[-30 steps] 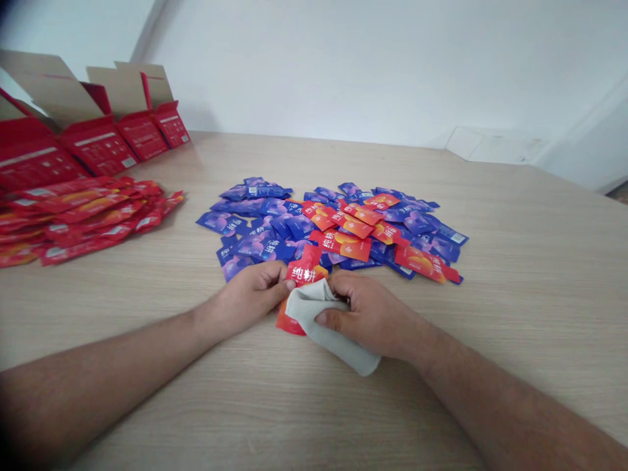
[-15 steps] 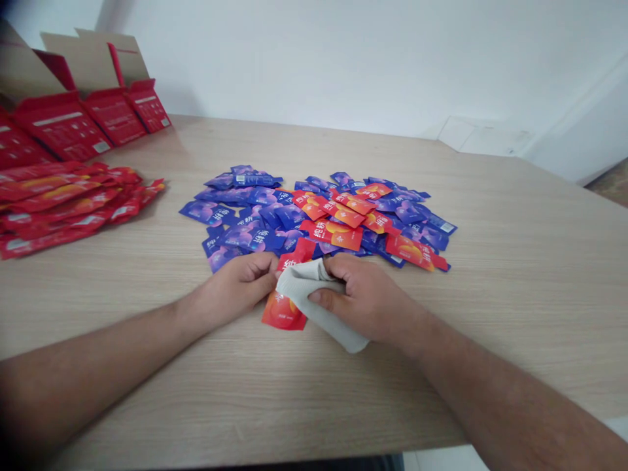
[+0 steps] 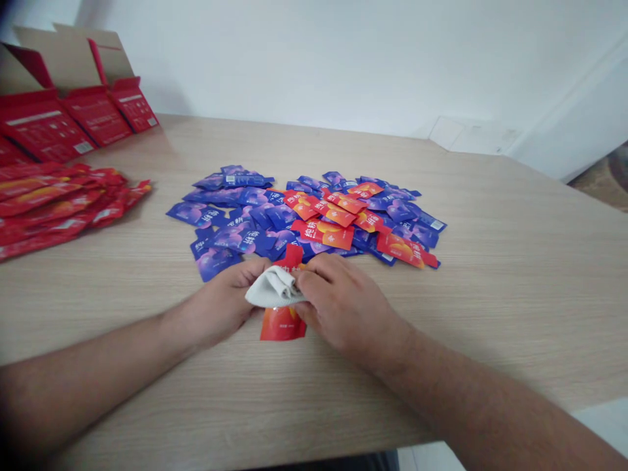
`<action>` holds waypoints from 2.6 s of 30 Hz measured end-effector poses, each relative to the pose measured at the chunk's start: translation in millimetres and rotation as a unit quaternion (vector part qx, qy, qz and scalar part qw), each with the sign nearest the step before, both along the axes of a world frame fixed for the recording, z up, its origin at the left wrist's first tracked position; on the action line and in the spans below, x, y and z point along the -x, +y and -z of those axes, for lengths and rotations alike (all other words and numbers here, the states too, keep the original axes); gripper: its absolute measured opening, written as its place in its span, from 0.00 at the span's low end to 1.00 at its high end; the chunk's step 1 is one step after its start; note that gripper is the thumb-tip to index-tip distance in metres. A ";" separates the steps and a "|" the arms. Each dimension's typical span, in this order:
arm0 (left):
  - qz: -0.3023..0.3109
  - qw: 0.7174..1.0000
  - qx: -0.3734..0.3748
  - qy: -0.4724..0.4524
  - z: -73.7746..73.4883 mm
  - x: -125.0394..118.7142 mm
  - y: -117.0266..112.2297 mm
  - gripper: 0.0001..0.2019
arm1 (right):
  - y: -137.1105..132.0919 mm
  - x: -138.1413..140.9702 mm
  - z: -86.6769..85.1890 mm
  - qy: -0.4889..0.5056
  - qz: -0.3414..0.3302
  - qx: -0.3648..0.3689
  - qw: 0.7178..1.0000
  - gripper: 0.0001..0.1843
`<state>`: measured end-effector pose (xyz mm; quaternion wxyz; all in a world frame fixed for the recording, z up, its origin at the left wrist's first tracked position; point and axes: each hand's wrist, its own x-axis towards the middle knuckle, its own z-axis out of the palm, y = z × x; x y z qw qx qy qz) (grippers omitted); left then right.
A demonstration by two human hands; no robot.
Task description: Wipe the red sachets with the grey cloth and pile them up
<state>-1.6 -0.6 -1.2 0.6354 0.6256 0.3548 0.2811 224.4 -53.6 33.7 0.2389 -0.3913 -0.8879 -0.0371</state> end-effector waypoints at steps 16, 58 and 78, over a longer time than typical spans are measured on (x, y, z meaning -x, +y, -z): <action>0.017 0.999 -0.033 0.019 -2.5 4.8 1.8 0.17 | -0.1 -6.2 2.1 -0.006 -0.088 0.047 0.995 0.07; 0.003 1.000 0.030 -0.006 1.2 3.0 1.3 0.15 | 13.5 -17.5 3.4 0.029 0.054 0.050 0.997 0.06; 0.013 0.998 -0.051 0.035 -3.5 4.9 2.1 0.14 | 1.5 -7.9 4.4 -0.006 -0.067 0.090 0.994 0.02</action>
